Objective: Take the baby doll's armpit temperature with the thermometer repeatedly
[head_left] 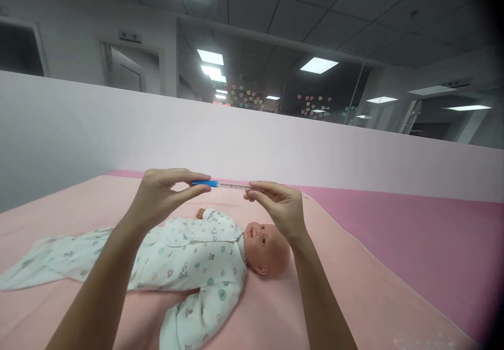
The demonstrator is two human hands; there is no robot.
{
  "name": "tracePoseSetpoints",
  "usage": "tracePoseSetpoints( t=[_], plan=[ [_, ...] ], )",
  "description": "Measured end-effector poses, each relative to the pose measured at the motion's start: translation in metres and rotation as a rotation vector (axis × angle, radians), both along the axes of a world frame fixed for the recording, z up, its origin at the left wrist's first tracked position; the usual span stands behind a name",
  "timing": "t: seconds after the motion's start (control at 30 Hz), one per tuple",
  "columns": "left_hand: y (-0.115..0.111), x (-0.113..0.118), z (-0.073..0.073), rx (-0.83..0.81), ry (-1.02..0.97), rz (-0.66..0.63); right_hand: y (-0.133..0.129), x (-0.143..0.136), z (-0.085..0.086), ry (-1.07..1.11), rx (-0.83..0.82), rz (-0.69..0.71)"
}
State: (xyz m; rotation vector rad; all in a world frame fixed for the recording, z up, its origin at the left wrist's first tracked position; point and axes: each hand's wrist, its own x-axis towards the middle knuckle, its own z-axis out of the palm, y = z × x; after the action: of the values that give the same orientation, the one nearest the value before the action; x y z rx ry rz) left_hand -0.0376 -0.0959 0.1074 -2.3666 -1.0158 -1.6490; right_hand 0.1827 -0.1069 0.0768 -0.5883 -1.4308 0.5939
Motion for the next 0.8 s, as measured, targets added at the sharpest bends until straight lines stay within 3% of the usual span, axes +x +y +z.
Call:
tracePoseSetpoints(
  t=[0.6,0.67,0.8],
  plan=[
    [-0.002,-0.002,0.0,0.009,0.005,-0.005,-0.004,0.005,0.001,-0.05,0.056,0.011],
    [-0.001,-0.001,0.0,-0.065,0.056,0.006,-0.006,0.011,0.002,-0.165,0.042,-0.014],
    [0.008,0.006,-0.005,-0.376,0.342,-0.047,-0.001,0.035,0.003,-0.411,-0.044,-0.133]
  ],
)
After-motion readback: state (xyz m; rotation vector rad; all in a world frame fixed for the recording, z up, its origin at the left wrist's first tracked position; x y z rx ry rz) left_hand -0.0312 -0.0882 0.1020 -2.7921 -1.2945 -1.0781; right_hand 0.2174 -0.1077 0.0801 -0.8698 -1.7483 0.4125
